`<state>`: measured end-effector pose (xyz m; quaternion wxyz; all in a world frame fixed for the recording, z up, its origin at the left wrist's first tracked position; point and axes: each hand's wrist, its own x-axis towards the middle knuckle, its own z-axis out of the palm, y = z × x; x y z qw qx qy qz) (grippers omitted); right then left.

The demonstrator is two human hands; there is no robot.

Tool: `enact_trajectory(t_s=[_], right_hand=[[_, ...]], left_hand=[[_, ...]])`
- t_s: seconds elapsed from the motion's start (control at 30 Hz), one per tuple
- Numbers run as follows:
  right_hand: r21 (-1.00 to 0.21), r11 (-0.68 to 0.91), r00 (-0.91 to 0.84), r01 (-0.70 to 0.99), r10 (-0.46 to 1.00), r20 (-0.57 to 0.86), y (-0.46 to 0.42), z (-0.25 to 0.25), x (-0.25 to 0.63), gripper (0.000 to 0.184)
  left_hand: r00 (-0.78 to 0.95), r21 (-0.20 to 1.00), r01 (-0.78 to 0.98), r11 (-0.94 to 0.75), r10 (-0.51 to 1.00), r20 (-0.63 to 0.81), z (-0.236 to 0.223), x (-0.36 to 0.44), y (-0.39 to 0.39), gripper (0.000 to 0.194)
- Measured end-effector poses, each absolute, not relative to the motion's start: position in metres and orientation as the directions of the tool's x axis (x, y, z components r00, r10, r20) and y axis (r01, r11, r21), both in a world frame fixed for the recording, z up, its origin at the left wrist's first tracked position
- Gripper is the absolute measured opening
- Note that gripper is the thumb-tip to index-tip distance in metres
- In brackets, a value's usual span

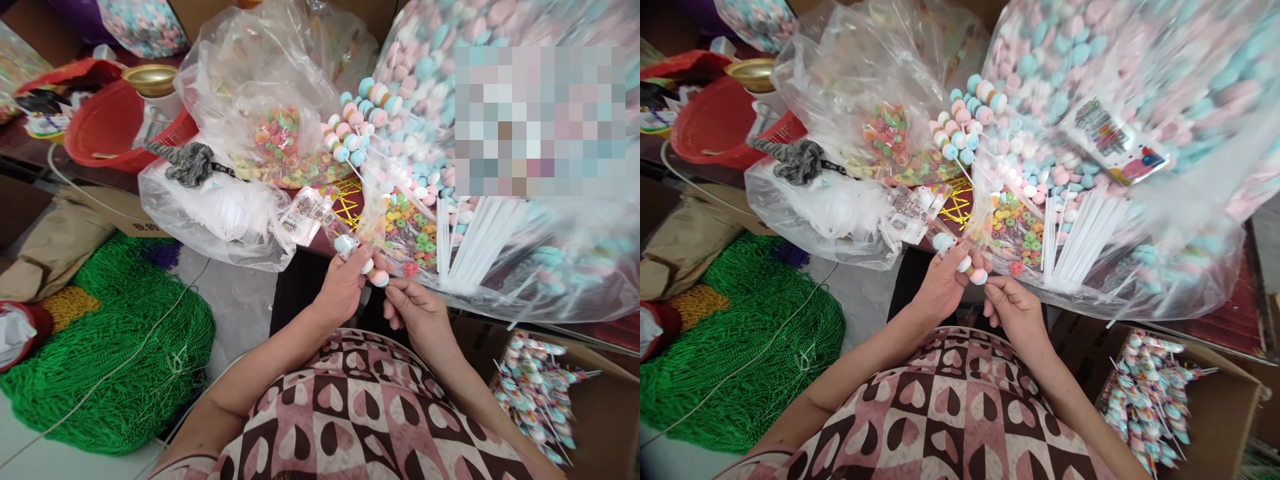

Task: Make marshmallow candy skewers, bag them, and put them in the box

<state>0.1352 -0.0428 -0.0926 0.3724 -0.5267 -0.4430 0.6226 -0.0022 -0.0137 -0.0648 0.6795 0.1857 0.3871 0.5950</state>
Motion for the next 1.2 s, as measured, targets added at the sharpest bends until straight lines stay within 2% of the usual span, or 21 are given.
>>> enact_trajectory(t_s=[0.13,0.27,0.4,0.6,0.73,0.8,1.0,1.2], right_hand=[[-0.918,-0.393,-0.213,-0.046,0.902,-0.376,-0.042,-0.09,0.131,0.03],[-0.945,-0.326,-0.241,0.018,0.916,-0.321,-0.041,-0.088,0.133,0.033],[-0.956,-0.277,-0.187,0.094,0.938,-0.29,-0.043,-0.092,0.135,0.029],[-0.902,-0.421,-0.181,-0.101,0.899,-0.399,-0.044,-0.093,0.13,0.029],[-0.882,-0.443,-0.217,-0.163,0.888,-0.406,-0.045,-0.089,0.13,0.031],[-0.879,-0.449,-0.226,-0.161,0.884,-0.41,-0.046,-0.088,0.13,0.031],[-0.889,-0.443,-0.239,-0.119,0.882,-0.407,-0.048,-0.092,0.131,0.032],[-0.913,-0.398,-0.238,-0.092,0.899,-0.368,-0.048,-0.097,0.133,0.029]], left_hand=[[-0.008,0.738,-0.641,0.211,0.96,-0.281,-0.064,-0.003,-0.013,0.036],[-0.058,0.746,-0.643,0.176,0.959,-0.276,-0.067,-0.014,-0.008,0.035],[-0.075,0.759,-0.635,0.146,0.966,-0.248,-0.069,-0.017,-0.007,0.033],[0.014,0.744,-0.642,0.183,0.974,-0.228,-0.067,-0.01,-0.015,0.027],[0.082,0.692,-0.693,0.202,0.976,-0.203,-0.062,-0.018,-0.015,0.046],[0.072,0.672,-0.72,0.171,0.982,-0.173,-0.06,-0.024,-0.013,0.049],[0.003,0.649,-0.743,0.166,0.97,-0.244,-0.062,-0.026,-0.008,0.027],[0.021,0.653,-0.731,0.196,0.964,-0.265,-0.065,-0.02,-0.011,0.026]])
